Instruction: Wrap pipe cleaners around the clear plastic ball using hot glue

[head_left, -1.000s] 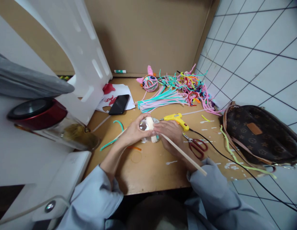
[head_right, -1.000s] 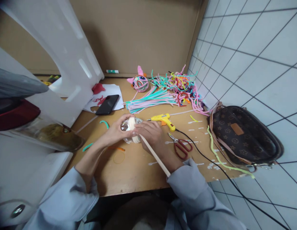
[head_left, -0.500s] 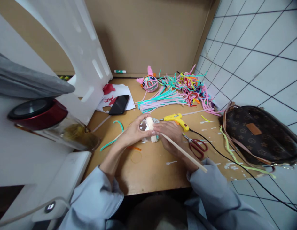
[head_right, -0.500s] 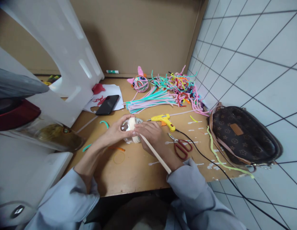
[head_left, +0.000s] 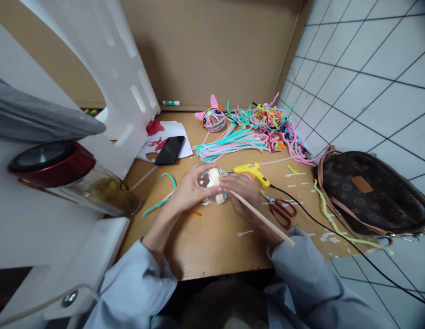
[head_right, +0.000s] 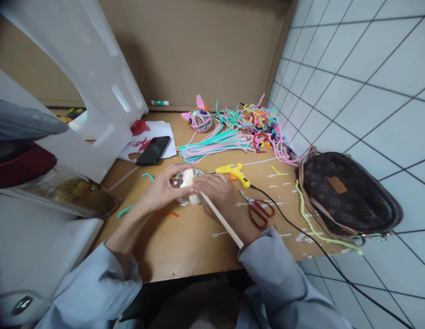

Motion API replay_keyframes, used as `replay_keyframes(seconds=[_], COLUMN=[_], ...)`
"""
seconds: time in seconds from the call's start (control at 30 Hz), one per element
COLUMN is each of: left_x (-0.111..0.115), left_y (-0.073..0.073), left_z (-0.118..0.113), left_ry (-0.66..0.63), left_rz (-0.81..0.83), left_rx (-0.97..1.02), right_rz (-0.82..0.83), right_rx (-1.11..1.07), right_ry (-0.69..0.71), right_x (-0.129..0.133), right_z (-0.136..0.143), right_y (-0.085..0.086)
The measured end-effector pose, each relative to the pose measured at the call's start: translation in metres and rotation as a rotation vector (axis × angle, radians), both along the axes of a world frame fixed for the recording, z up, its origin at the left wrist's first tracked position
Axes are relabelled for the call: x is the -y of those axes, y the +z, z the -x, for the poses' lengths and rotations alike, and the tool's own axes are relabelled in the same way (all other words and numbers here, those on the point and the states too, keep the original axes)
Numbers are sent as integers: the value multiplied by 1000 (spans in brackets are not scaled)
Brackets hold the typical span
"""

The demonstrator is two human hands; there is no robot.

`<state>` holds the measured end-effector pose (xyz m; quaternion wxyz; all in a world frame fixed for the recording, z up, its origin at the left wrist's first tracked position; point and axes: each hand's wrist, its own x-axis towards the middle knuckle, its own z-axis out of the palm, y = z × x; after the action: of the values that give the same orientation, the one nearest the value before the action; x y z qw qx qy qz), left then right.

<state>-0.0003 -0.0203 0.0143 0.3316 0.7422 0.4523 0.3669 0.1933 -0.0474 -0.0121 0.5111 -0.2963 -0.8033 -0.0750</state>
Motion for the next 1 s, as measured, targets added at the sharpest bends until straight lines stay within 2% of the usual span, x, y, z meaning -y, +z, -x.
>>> replay_keyframes(seconds=[0.2, 0.4, 0.67, 1.0], left_x=[0, 2, 1, 1], left_y=[1, 2, -1, -1], left_z=[0, 0, 0, 0], left_ry=[-37, -28, -38, -51], left_rz=[-51, -32, -30, -46], left_rx=[19, 21, 22, 32], right_rz=[18, 54, -4, 42], right_rx=[11, 7, 6, -4], right_ry=[12, 6, -13, -11], right_x=[0, 2, 1, 2], right_z=[-2, -2, 0, 0], right_y=[0, 2, 3, 4])
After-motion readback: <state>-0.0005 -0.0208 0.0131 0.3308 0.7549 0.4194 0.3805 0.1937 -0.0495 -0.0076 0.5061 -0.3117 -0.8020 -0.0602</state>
